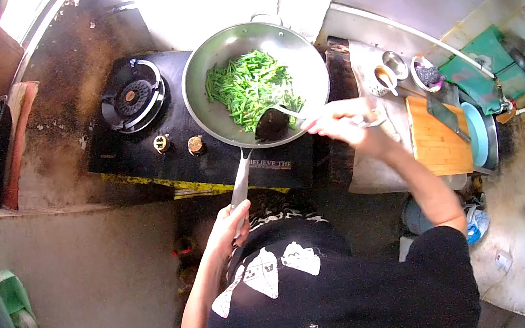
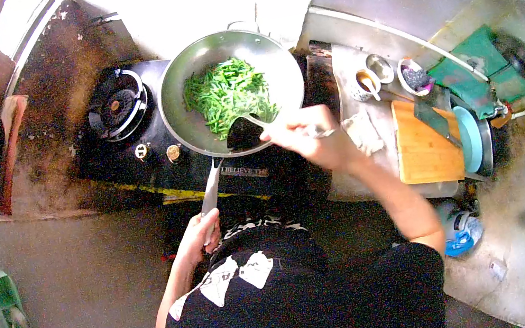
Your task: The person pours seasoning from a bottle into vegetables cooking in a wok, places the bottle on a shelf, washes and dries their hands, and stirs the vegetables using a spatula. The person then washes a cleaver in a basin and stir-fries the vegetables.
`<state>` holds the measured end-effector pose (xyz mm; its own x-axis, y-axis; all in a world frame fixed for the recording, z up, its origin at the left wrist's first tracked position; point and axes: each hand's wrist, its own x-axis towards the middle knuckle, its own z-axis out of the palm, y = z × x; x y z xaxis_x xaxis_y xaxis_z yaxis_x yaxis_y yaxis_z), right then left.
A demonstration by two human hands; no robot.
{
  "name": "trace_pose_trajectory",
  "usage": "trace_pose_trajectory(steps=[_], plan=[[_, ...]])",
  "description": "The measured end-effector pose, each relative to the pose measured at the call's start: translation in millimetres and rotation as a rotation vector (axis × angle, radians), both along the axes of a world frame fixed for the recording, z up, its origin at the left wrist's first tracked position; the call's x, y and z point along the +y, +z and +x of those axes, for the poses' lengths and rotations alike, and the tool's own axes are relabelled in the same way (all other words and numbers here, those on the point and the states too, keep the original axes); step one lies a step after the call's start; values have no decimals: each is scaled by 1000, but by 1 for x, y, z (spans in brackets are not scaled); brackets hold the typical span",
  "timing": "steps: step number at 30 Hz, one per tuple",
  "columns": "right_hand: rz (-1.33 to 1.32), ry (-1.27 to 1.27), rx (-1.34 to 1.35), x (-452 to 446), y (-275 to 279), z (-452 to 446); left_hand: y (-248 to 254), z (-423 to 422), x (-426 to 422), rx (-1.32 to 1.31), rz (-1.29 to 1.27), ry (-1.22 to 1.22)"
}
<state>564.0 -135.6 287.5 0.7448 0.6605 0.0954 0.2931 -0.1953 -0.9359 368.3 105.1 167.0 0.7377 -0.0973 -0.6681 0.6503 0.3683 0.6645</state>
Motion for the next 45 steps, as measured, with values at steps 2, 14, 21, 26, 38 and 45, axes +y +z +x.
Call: trace_pose_trajectory(steps=[2, 14, 21, 26, 38, 45], plan=[[24, -62, -145, 21, -34, -10, -1, 0, 0, 0, -7, -3], [201, -196, -278, 45, -68, 38, 1, -1, -1, -32, -3, 0], [-36, 52, -111, -26, 21, 20, 2, -1, 0, -21, -30, -1], [-273, 198, -343, -13, 28, 3, 3, -2, -1, -30, 6, -9], [-353, -194, -667, 71, 21, 80, -3, -4, 0, -53, -20, -9], [-165, -552, -76, 77, -13, 143, -2, -2, -1, -51, -35, 11]])
